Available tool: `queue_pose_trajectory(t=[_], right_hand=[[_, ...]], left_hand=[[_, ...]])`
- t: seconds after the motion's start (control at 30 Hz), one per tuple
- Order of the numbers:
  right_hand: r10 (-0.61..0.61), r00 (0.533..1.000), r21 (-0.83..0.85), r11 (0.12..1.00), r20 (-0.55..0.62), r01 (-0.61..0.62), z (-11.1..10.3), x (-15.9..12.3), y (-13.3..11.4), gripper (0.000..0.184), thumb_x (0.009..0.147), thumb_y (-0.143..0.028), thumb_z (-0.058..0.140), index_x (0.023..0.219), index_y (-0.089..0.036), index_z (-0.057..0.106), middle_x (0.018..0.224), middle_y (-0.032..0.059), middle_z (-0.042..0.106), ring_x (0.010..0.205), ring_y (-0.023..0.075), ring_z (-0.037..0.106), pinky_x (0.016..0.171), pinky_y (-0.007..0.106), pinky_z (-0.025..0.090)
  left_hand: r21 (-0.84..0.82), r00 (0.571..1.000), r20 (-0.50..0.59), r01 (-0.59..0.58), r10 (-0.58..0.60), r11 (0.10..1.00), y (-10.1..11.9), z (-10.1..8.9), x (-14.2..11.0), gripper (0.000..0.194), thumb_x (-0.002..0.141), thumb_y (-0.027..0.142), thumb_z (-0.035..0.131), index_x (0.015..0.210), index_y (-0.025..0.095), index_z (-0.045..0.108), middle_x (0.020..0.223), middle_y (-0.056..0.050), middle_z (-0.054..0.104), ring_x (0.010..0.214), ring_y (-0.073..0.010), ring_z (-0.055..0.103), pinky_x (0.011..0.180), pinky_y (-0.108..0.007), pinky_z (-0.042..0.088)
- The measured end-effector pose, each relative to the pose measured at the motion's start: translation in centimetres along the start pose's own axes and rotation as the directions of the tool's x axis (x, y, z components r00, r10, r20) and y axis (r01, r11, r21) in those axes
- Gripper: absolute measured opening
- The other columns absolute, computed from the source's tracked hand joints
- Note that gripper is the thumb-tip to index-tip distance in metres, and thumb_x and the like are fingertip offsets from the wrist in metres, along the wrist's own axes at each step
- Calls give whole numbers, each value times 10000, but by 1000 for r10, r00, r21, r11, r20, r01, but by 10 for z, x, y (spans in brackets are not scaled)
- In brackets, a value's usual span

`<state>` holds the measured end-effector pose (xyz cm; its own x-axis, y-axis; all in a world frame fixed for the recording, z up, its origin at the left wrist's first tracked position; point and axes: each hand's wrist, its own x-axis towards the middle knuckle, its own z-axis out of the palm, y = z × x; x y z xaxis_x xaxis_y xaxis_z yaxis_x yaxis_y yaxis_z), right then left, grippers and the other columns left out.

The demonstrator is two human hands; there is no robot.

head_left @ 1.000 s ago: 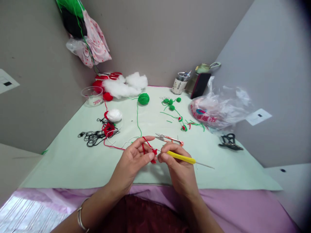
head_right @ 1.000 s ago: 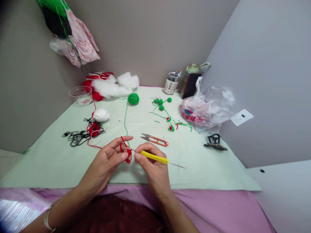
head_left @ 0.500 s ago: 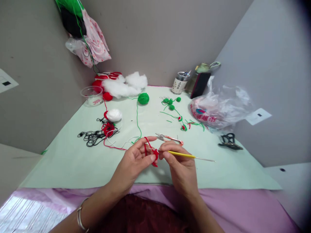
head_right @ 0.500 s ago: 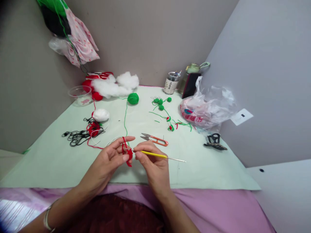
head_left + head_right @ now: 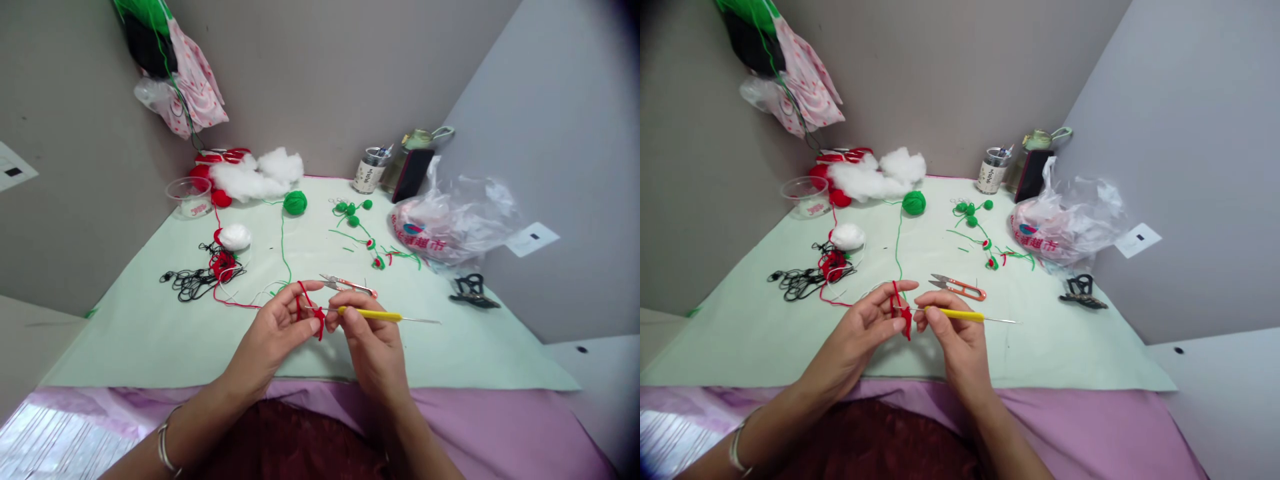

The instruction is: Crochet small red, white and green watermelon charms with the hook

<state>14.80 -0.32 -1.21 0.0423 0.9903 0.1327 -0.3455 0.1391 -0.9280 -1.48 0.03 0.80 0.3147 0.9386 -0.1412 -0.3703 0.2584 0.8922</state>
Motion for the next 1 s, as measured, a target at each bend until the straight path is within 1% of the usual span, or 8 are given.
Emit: queue_pose_trajectory(t=[0.2, 0.4, 0.47, 0.57, 0.67, 0.73, 0.9, 1.0], right_hand=[[-51, 999, -63, 997, -6, 50, -1, -1, 2, 154, 909, -414, 809, 910, -261, 813, 781, 6, 695, 687, 145, 628, 675, 285, 543], [-79, 996, 85, 994, 45, 75, 1, 4, -2, 191, 898, -422, 819, 838, -242, 804, 757, -4, 671, 672, 130, 616, 667, 266, 521], [-79, 996, 84, 994, 52, 75, 1, 3, -2, 159, 911, -399, 810, 859, -250, 798, 782, -12, 667, 695, 123, 621, 689, 257, 524], [-113, 992, -65, 991, 54, 116, 0, -1, -1, 64, 955, -323, 769, 999, -297, 808, 883, -15, 703, 754, 121, 640, 728, 256, 530], [-271, 954, -268, 917, 127, 296, -1, -3, 0, 170, 1000, -231, 702, 1080, -325, 819, 982, 6, 758, 917, 154, 675, 848, 289, 540], [-315, 932, -291, 888, 179, 356, -1, -3, 0, 218, 1019, -203, 667, 1110, -327, 822, 1043, 23, 785, 1012, 175, 689, 906, 313, 545], [-201, 970, -46, 977, 134, 209, -1, 2, 2, 152, 1025, -288, 676, 1046, -293, 827, 998, 22, 781, 803, 133, 684, 744, 266, 562], [-139, 983, 83, 988, 121, 130, -2, 3, 3, 162, 1023, -332, 680, 994, -262, 823, 940, 15, 769, 732, 114, 686, 723, 252, 573]], left_hand=[[-17, 1000, 29, 5, -5, 1000, -1, 0, 1, 456, 883, 279, 838, 1309, 234, 682, 910, -5, 724, 886, -154, 655, 882, -294, 481], [34, 1000, -12, -20, 21, 999, -1, -1, 0, 450, 888, 259, 809, 1322, 228, 694, 878, 12, 658, 855, -138, 601, 841, -273, 462], [42, 999, -21, -26, 27, 999, 0, -1, -1, 438, 892, 255, 800, 1316, 223, 698, 850, 19, 641, 821, -130, 583, 817, -267, 454], [47, 999, -27, -25, 26, 999, 1, 0, -2, 435, 904, 275, 793, 1323, 218, 691, 815, 29, 629, 733, -110, 541, 750, -260, 436], [37, 1000, -12, -9, 10, 999, 1, 0, -2, 457, 904, 309, 801, 1335, 218, 678, 804, 37, 612, 650, -89, 485, 649, -250, 393], [23, 1000, -1, -5, 5, 1000, 1, 1, -2, 470, 890, 305, 813, 1333, 219, 678, 843, 24, 626, 646, -87, 464, 601, -242, 363], [4, 1000, -10, -8, 8, 1000, 2, 1, -2, 464, 878, 281, 809, 1320, 205, 688, 854, -1, 637, 677, -105, 459, 587, -237, 357], [-1, 1000, -13, -8, 8, 1000, 3, 0, -2, 434, 876, 288, 806, 1291, 205, 711, 867, -4, 630, 683, -105, 462, 596, -238, 370]])
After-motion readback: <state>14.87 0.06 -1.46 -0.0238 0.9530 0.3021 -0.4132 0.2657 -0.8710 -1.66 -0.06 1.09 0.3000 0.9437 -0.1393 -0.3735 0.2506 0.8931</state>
